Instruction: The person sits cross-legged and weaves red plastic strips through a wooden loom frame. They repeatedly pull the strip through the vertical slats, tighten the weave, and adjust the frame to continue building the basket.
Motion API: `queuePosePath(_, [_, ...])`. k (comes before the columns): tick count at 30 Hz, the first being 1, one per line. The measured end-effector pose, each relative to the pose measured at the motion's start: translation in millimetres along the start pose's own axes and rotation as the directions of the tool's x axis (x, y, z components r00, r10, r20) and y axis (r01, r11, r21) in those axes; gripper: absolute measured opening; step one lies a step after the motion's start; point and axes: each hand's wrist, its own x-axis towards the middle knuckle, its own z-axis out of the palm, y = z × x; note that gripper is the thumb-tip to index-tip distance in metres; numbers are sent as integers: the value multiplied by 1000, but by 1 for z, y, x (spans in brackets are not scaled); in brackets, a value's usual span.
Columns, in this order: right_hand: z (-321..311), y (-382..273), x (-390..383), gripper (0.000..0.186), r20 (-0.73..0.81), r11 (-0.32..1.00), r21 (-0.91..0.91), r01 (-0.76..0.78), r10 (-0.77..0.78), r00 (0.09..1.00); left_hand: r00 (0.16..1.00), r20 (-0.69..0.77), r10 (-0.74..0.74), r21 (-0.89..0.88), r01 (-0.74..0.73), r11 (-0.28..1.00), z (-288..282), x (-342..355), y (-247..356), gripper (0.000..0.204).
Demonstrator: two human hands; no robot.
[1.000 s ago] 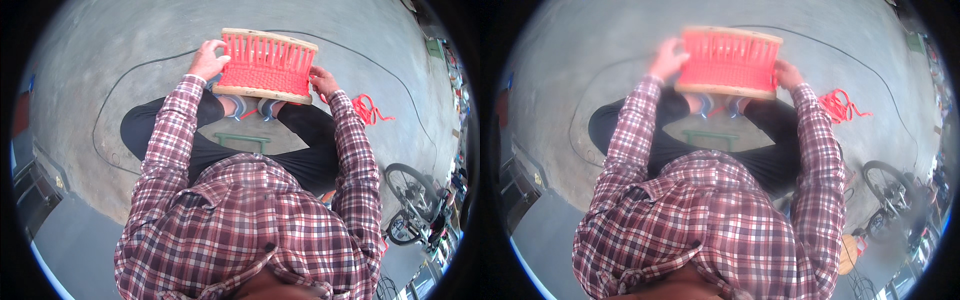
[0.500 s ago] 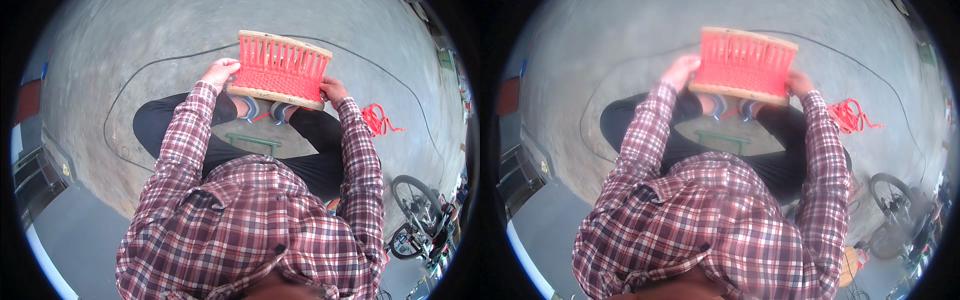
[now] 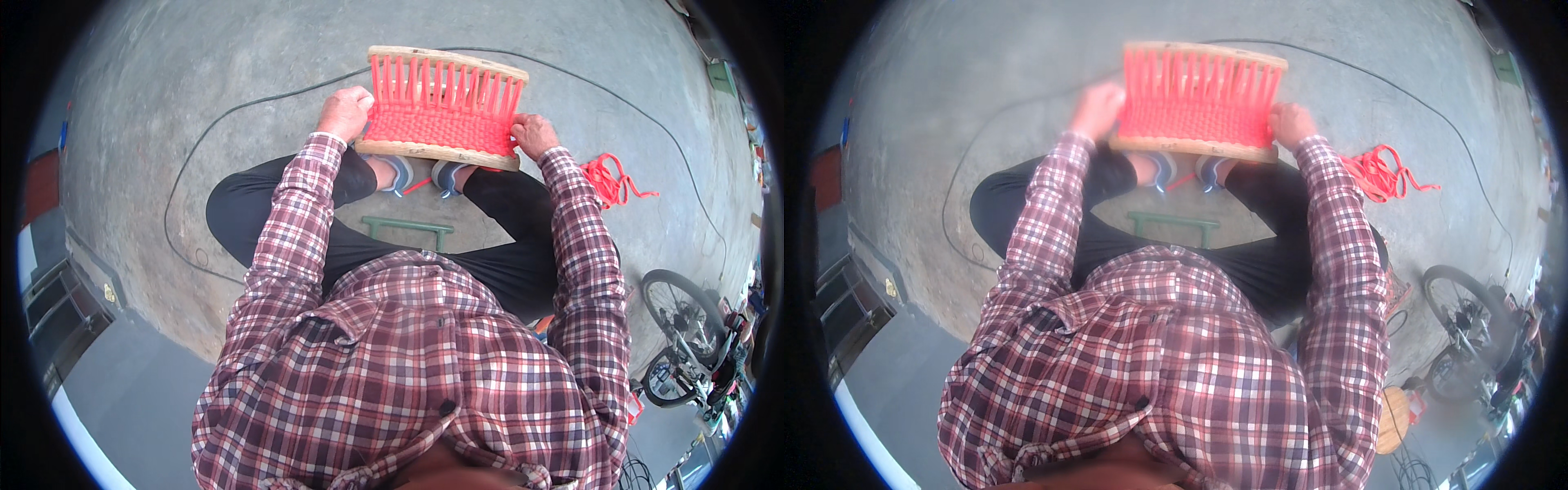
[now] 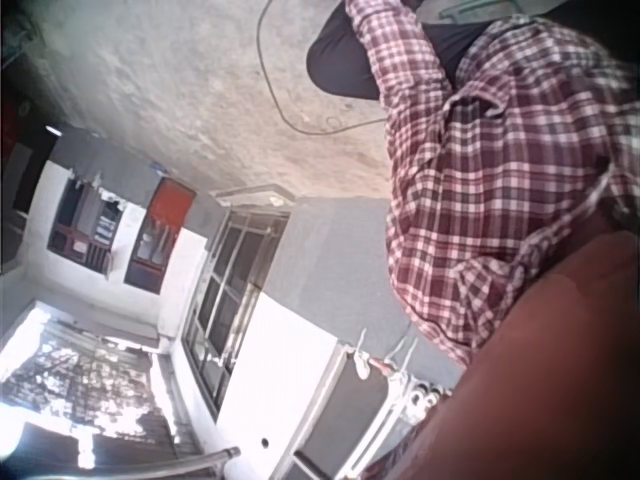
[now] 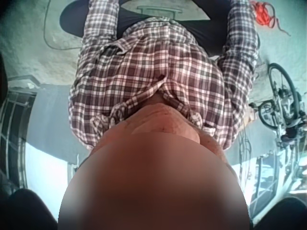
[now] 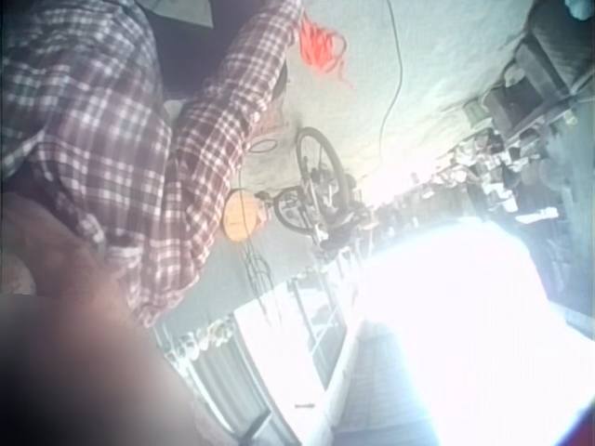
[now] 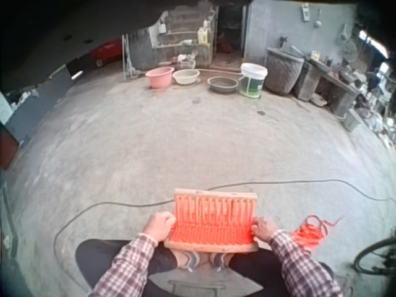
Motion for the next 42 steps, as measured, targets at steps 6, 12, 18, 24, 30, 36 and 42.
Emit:
queuePosePath(6, [-17, -13, -16, 20, 4, 953, -293, 77, -79, 997, 998, -33, 59, 133, -55, 990, -5, -2, -7, 17])
queuePosePath(12, [3, 4, -19, 20, 105, 875, -442, 199, -169, 980, 999, -2, 48, 146, -47, 988, -11, -14, -1, 17])
queuePosePath(18, [12, 10, -16, 18, -4, 983, -166, 75, -77, 997, 997, -67, 25, -2, -25, 1000, -10, -11, -1, 17])
queuePosePath(24, [8, 8, -14, 23, 10, 990, -93, -102, 104, 995, 989, -126, -78, -296, 38, 954, 0, -4, -5, 22])
queuePosePath(30, [10, 14, -12, 23, 31, 978, 129, -166, 163, 986, 909, 117, -401, -632, 379, 676, -4, -13, 1, 25])
queuePosePath(36, [10, 19, -9, 20, 104, 945, 316, -80, 50, 993, 919, 312, -241, -801, 391, 454, 5, -28, 4, 25])
queuePosePath(42, [8, 34, -7, 25, 223, 873, -475, -110, 240, 945, 934, 198, -298, -582, 357, 731, 8, -23, 6, 18])
